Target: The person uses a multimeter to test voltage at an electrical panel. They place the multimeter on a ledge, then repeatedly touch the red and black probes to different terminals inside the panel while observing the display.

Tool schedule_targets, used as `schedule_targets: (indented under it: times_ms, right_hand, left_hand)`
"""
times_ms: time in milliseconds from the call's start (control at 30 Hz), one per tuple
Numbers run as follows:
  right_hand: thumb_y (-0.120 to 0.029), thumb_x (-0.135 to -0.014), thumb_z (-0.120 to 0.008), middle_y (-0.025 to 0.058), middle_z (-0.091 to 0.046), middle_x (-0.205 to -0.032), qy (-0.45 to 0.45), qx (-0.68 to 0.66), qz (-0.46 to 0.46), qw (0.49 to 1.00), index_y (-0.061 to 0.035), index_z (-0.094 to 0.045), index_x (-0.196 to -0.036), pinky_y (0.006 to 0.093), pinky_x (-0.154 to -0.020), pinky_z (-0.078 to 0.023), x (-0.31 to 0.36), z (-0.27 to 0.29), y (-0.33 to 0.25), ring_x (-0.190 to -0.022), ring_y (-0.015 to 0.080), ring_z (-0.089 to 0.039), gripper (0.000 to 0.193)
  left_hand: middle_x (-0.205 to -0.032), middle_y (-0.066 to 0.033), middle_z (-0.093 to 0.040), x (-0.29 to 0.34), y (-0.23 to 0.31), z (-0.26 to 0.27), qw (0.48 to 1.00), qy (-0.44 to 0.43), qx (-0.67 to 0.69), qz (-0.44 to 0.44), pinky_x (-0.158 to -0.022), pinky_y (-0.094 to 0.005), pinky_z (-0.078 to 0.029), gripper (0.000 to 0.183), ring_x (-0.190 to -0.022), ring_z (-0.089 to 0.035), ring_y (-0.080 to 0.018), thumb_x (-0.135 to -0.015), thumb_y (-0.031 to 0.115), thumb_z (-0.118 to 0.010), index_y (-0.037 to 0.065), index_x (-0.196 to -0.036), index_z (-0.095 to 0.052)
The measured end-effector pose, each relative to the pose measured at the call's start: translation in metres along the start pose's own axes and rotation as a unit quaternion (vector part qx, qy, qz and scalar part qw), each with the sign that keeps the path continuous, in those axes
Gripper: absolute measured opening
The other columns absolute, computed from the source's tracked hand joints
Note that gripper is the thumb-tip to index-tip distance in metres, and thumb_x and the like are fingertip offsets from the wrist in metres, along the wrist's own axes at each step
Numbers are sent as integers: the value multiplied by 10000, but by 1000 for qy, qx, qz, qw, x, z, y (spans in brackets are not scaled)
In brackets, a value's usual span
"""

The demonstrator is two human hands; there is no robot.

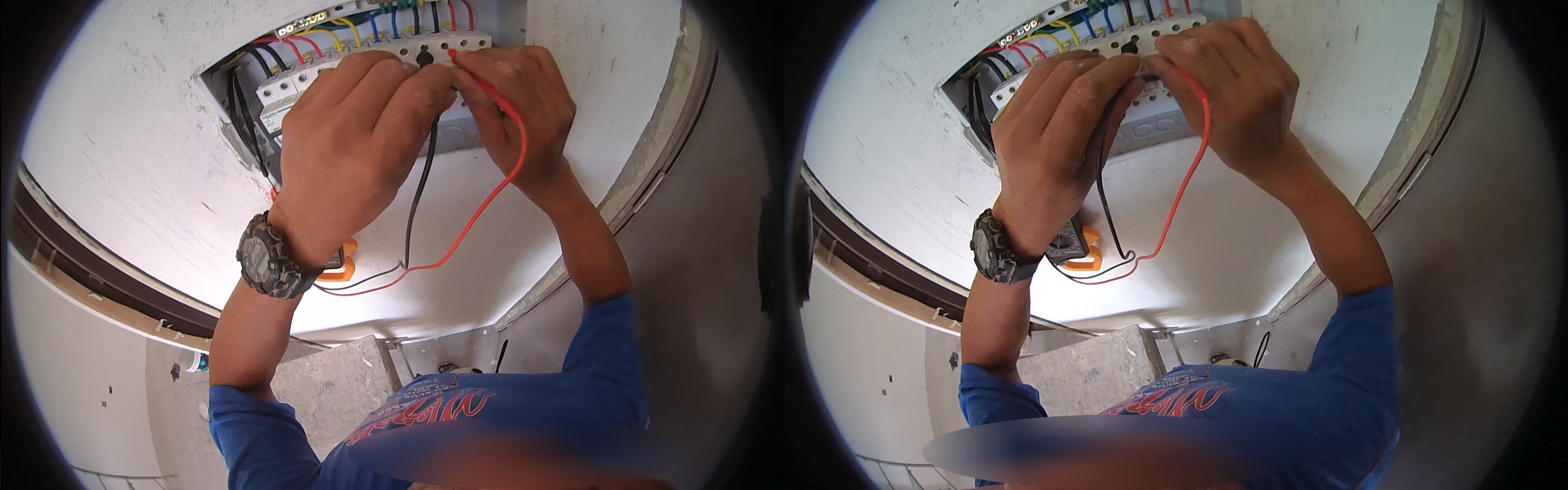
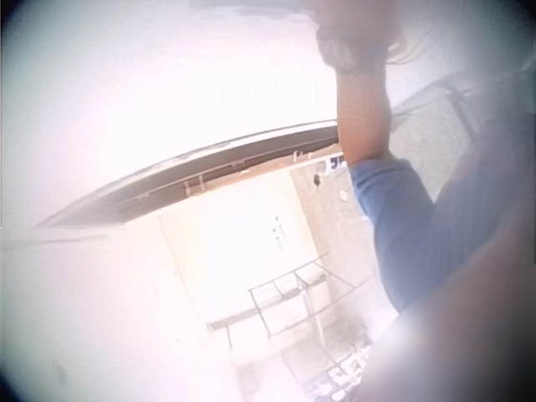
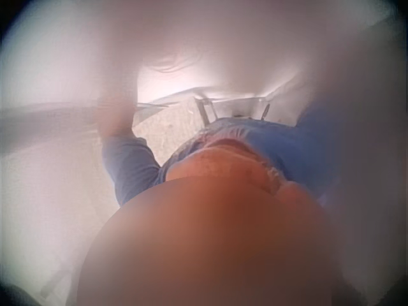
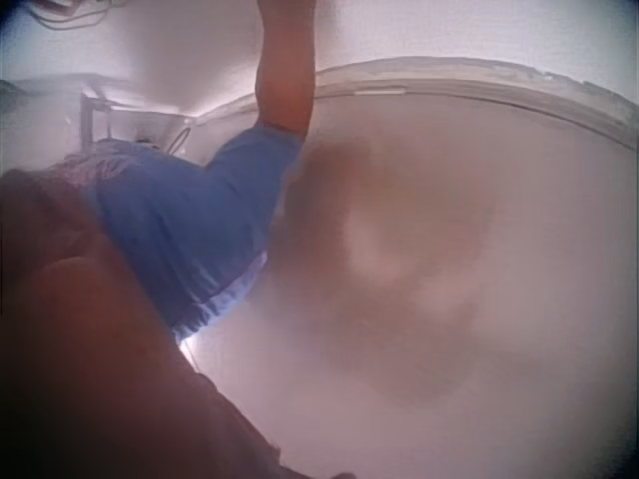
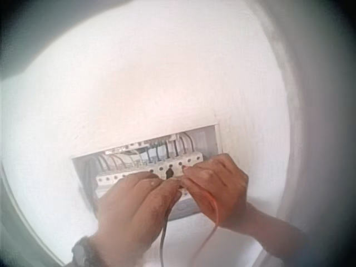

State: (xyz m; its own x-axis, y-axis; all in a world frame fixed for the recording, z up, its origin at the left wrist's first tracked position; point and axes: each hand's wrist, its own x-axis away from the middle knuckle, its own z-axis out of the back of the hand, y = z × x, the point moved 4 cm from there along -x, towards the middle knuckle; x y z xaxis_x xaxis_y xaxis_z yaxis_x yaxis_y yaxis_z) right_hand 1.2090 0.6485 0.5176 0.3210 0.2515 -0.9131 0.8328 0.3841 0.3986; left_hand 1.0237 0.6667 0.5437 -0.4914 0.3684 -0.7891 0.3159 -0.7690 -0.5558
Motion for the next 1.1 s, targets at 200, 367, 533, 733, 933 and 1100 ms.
schedule_targets:
  times_ms: [200,367,533,733,933,1100]
  right_hand:
    - [-91,-1025,-651,102,-732,-957,-96,-98,-231,963,-31,-757,-1102,357,-808,-541,69,-30,-48,-896,237,-697,144]
    - [-98,-1027,-645,100,-732,-983,-39,-199,-482,852,-21,-756,-1114,341,-803,-541,81,-40,-25,-911,233,-693,161]
    - [-86,-986,-676,100,-728,-979,-104,3,-123,987,-25,-766,-1068,332,-764,-534,65,-29,-62,-878,240,-682,136]
    - [-77,-968,-693,89,-722,-970,-43,-31,-58,997,-51,-736,-1052,356,-742,-519,43,-20,-52,-833,258,-663,97]
    - [-66,-930,-748,83,-719,-948,19,-17,9,1000,-53,-699,-1061,373,-755,-527,44,10,7,-821,261,-664,140]
    - [-81,-935,-771,52,-741,-1010,-20,-17,-31,999,-78,-724,-1123,339,-779,-533,43,25,32,-906,221,-675,194]
  left_hand:
    - [-796,-66,-582,69,4,21,996,54,75,6,-608,-382,-511,173,-736,-608,-261,-838,40,-659,77,-1008,-654]
    - [-799,-59,-574,78,11,29,1000,15,18,-2,-608,-380,-514,221,-732,-606,-264,-818,8,-657,100,-1019,-662]
    - [-785,-48,-569,81,9,26,1000,11,8,-14,-605,-378,-515,248,-723,-605,-259,-811,18,-667,123,-1035,-687]
    - [-796,-69,-615,65,2,11,998,1,60,29,-606,-360,-522,224,-721,-631,-258,-849,41,-735,92,-1066,-713]
    - [-999,-97,-766,23,8,-15,999,15,36,-34,-769,-353,-601,322,-928,-744,-249,-836,31,-831,43,-1142,-733]
    - [-1010,-105,-768,4,14,-30,1000,-5,28,-12,-786,-352,-599,342,-942,-744,-263,-825,3,-829,40,-1152,-737]
